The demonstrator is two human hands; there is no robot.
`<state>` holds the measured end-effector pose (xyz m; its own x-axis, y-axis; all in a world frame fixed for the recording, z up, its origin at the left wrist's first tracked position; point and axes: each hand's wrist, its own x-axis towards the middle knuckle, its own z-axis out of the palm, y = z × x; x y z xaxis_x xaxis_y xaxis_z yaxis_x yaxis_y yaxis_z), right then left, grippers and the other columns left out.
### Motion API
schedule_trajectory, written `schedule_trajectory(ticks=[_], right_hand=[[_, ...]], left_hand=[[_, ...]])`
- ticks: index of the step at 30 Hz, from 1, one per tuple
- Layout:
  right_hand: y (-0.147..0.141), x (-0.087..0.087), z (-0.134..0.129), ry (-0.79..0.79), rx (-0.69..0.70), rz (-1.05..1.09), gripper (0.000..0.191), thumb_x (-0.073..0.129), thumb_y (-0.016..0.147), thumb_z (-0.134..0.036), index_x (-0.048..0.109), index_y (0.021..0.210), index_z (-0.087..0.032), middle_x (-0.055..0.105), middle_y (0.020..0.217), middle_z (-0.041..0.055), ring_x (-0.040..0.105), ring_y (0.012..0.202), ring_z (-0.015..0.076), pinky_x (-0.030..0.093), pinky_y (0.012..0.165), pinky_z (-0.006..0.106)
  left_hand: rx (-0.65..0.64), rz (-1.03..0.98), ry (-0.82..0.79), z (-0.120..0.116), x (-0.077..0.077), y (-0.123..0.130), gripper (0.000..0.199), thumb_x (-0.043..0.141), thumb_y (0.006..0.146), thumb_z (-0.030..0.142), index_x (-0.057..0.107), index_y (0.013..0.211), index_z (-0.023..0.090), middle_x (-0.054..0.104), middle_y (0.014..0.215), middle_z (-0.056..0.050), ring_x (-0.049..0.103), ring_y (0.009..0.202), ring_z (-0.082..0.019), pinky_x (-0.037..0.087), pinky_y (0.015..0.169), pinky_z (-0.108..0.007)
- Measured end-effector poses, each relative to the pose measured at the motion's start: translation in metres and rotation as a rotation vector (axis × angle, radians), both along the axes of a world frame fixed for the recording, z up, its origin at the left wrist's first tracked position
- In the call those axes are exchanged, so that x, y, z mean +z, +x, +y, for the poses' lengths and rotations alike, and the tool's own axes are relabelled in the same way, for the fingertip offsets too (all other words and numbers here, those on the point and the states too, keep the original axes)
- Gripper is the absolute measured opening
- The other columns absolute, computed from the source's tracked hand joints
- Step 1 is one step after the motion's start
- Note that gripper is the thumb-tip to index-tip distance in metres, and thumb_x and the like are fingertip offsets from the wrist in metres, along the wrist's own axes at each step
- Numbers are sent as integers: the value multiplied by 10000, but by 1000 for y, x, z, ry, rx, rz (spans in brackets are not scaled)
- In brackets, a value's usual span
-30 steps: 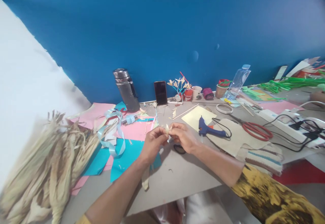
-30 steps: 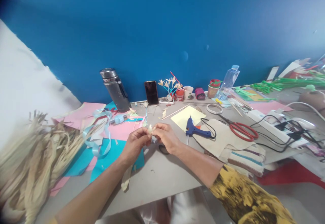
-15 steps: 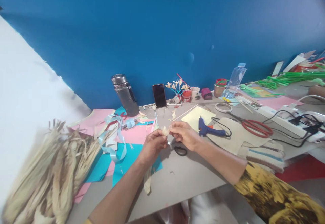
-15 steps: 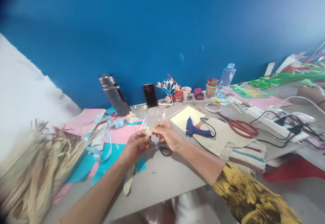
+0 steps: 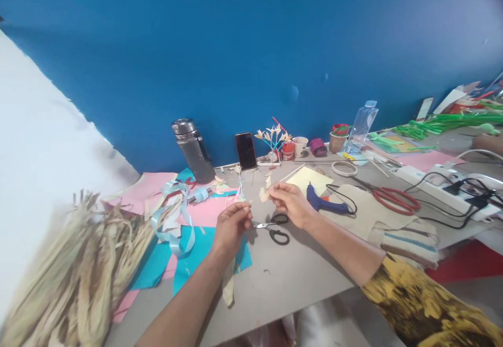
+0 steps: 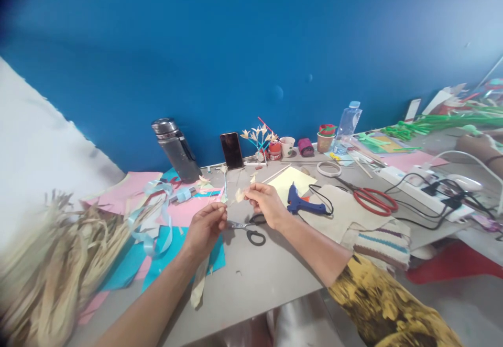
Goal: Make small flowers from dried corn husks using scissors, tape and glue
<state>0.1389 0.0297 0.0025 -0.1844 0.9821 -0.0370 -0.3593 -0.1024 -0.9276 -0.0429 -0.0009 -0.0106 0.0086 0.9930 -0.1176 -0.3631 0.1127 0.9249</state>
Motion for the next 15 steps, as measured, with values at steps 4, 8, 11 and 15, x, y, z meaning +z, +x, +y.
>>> schedule_trajectory(ticks=[4, 8, 11, 15], right_hand=[[0, -6, 5, 79, -126, -203, 227, 707, 669, -366, 659, 720, -150, 589, 667, -9, 377, 527, 68, 240, 462, 202], [-2, -15, 9, 129, -121, -387, 190, 650, 693, -336, 664, 744, -153, 630, 671, -2, 439, 536, 79, 332, 505, 207], [-5, -22, 11, 132, -74, -480, 143, 629, 702, -283, 672, 745, -154, 669, 688, 13, 495, 540, 87, 371, 524, 202], [-6, -26, 12, 139, -45, -644, 66, 622, 705, -187, 677, 721, -154, 648, 618, 3, 494, 502, 93, 351, 495, 201]], left_hand=[[114, -44, 67, 3, 4, -6, 260, 789, 671, 302, 637, 817, 150, 588, 564, 42, 453, 431, -57, 345, 470, -192], [183, -106, 115, 7, 7, -16, 246, 762, 732, 331, 601, 836, 176, 560, 538, 57, 436, 410, -65, 353, 459, -201], [200, -178, 101, 10, 16, -24, 201, 732, 758, 311, 584, 826, 192, 533, 521, 60, 433, 406, -79, 348, 441, -207], [263, -286, 44, 4, 49, -38, 118, 705, 745, 229, 593, 752, 190, 473, 506, 60, 386, 404, -68, 326, 418, -193]])
